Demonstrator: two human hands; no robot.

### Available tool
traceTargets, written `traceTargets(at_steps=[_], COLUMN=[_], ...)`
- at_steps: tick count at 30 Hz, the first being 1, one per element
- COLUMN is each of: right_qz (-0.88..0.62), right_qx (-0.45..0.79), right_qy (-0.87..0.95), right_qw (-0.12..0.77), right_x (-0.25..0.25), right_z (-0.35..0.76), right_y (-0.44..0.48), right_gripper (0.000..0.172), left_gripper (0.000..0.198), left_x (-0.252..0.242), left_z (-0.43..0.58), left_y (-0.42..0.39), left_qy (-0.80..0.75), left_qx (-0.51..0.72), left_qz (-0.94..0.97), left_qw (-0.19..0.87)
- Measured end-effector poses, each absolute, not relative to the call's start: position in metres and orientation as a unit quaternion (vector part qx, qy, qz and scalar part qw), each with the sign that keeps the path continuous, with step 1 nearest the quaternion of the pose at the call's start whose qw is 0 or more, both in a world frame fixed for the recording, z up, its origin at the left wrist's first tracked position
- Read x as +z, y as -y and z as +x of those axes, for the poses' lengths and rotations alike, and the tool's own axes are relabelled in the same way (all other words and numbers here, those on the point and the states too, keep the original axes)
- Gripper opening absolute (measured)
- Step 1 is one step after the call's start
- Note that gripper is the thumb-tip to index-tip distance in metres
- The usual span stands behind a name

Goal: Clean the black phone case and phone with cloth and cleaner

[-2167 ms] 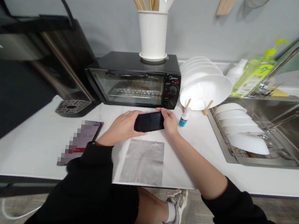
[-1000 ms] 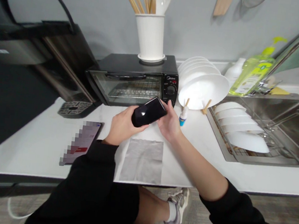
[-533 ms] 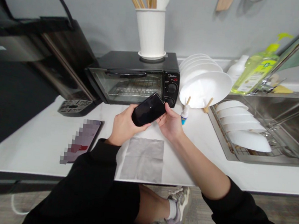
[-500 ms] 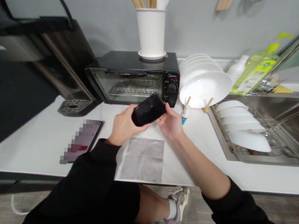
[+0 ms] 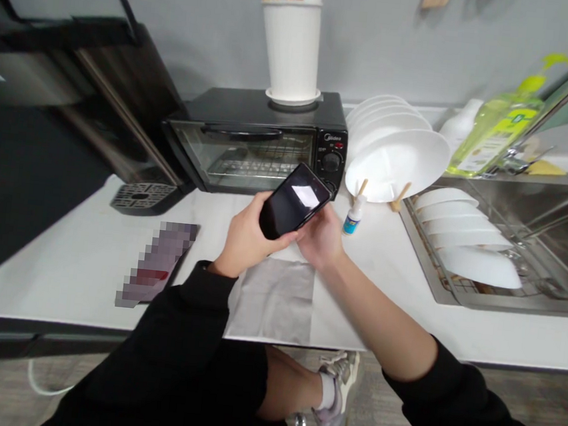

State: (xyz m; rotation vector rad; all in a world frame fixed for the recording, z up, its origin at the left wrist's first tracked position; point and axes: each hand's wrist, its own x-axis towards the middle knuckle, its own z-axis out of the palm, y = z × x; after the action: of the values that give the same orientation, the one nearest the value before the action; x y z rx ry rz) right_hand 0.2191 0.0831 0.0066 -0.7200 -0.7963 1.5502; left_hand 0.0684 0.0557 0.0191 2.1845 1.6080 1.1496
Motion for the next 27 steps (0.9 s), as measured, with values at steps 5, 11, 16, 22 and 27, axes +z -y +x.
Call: traceTargets(at_steps=[5,11,16,22,27], right_qz=[-0.236,-0.204,-0.187,-0.24,-0.284], right_qx=[0.678,0.685,0.703,0.659,0.617], right_qy=[0.358,0.379,0.373,0.338,0.329], right_qw=[0.597,0.588,0.576,0.627,0.656], right_x=[0.02,0.019,0.019,0.013,0.011], right_z=[0.227,0.229,0.23,0.225,0.221], right_y=[-0.085,-0.084,-0.084,-0.092,-0.094], right_gripper=[0.051,0.053,0.049,0.032,0.035], left_gripper=[0.068,0.081,0.076,0.069,0.067], left_x=[0.016,0.008,0.006,0.006,0.002], left_z=[0.06,0.06,0.06,0.062,0.064], left_y=[-0.061,-0.063,-0.062,-0.061,-0.063], left_qy=[-0.561,-0.524,-0.511,-0.478,-0.399], left_qx=[0.331,0.342,0.373,0.392,0.44], left_qz=[0.74,0.726,0.717,0.722,0.728], left_qw=[0.168,0.285,0.293,0.312,0.343])
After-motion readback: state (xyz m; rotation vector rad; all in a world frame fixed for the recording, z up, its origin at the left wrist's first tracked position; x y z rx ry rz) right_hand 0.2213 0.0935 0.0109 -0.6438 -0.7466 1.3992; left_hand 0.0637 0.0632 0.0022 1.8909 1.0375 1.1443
